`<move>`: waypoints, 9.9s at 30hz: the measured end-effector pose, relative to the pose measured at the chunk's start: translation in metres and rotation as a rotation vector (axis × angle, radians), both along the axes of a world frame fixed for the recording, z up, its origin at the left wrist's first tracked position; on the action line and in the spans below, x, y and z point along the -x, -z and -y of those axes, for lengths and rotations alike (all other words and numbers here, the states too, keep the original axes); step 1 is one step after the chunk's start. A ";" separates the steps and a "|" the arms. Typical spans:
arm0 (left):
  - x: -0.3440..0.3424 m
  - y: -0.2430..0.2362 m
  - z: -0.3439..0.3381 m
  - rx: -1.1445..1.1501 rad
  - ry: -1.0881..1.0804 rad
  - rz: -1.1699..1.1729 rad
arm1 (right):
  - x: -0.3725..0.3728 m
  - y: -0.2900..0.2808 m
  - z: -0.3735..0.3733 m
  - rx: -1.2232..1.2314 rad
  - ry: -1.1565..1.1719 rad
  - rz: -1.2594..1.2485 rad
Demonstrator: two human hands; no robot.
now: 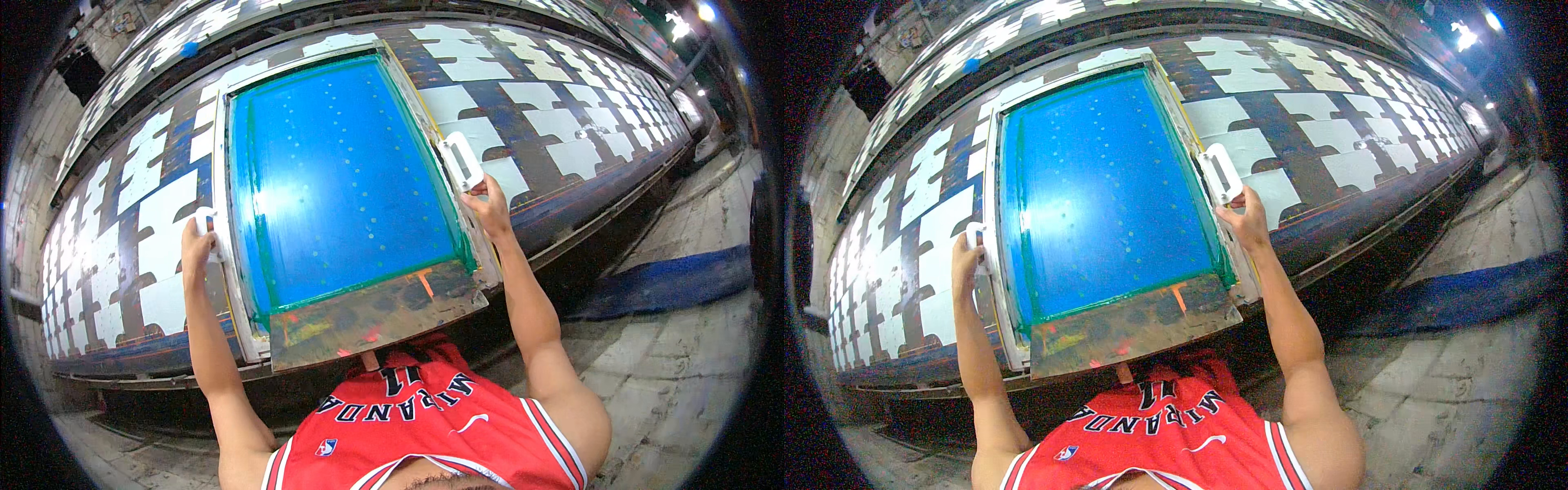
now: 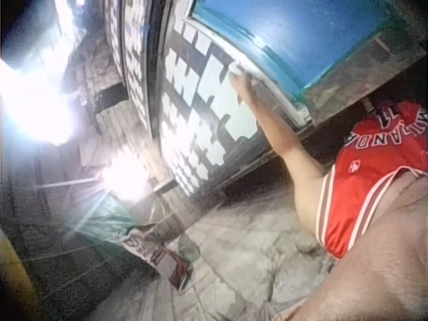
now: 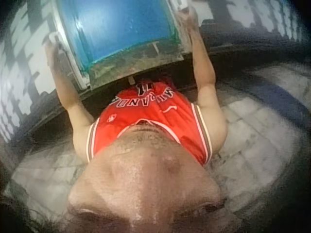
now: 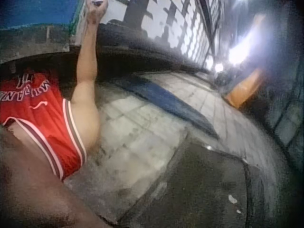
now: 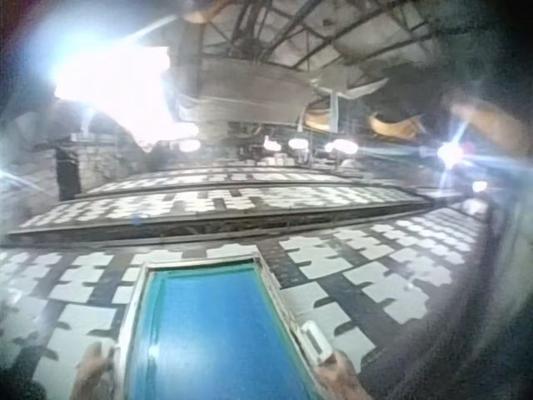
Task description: The person holds a screen printing frame over a conveyor of white garments and repeatedly uses a squeegee to pull blue ink across the mesh. The person moves the frame along the line to print successive items, then returns to the start to continue the cycle.
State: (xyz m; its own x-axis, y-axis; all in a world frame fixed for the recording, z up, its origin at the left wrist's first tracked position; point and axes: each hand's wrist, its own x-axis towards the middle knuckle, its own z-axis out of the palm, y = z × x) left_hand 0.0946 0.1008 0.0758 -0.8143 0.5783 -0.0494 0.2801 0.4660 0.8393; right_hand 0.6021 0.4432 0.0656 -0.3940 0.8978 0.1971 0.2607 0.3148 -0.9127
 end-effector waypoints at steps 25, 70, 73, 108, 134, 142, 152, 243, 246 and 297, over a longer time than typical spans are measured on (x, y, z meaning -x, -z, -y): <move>-0.258 -0.005 -0.263 -0.183 -0.045 0.102 | -0.250 -0.017 -0.266 0.081 -0.040 0.068; -0.343 0.002 -0.407 -0.119 0.012 -0.002 | -0.355 -0.005 -0.412 0.189 -0.103 -0.029; -0.384 0.001 -0.456 -0.078 0.017 0.004 | -0.394 -0.003 -0.471 0.204 -0.107 -0.062; -0.602 0.086 -0.651 0.018 -0.181 -0.184 | -0.572 0.069 -0.675 0.339 -0.126 -0.119; -0.619 0.103 -0.648 -0.024 -0.146 -0.125 | -0.596 0.078 -0.666 0.323 -0.035 -0.086; -0.630 0.092 -0.653 -0.061 -0.160 -0.061 | -0.605 0.072 -0.666 0.391 -0.101 -0.097; -0.634 0.093 -0.658 -0.042 -0.119 -0.111 | -0.608 0.078 -0.671 0.374 -0.059 -0.128; -0.616 0.107 -0.686 0.106 -0.041 -0.073 | -0.359 0.046 -0.623 -0.835 -0.502 0.786; -0.621 0.102 -0.686 0.118 -0.057 -0.142 | -0.308 0.051 -0.676 -0.861 -0.492 0.779; -0.618 0.116 -0.691 0.105 -0.058 -0.284 | -0.423 0.006 -0.565 -0.599 -0.605 0.955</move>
State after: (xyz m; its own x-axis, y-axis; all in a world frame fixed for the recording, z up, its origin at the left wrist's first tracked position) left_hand 0.7129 0.7920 -0.0407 -0.8356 0.5342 0.1282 0.4671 0.5679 0.6777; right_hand 1.0249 1.0078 0.0594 -0.9148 0.3962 -0.0790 0.4032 0.9075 -0.1179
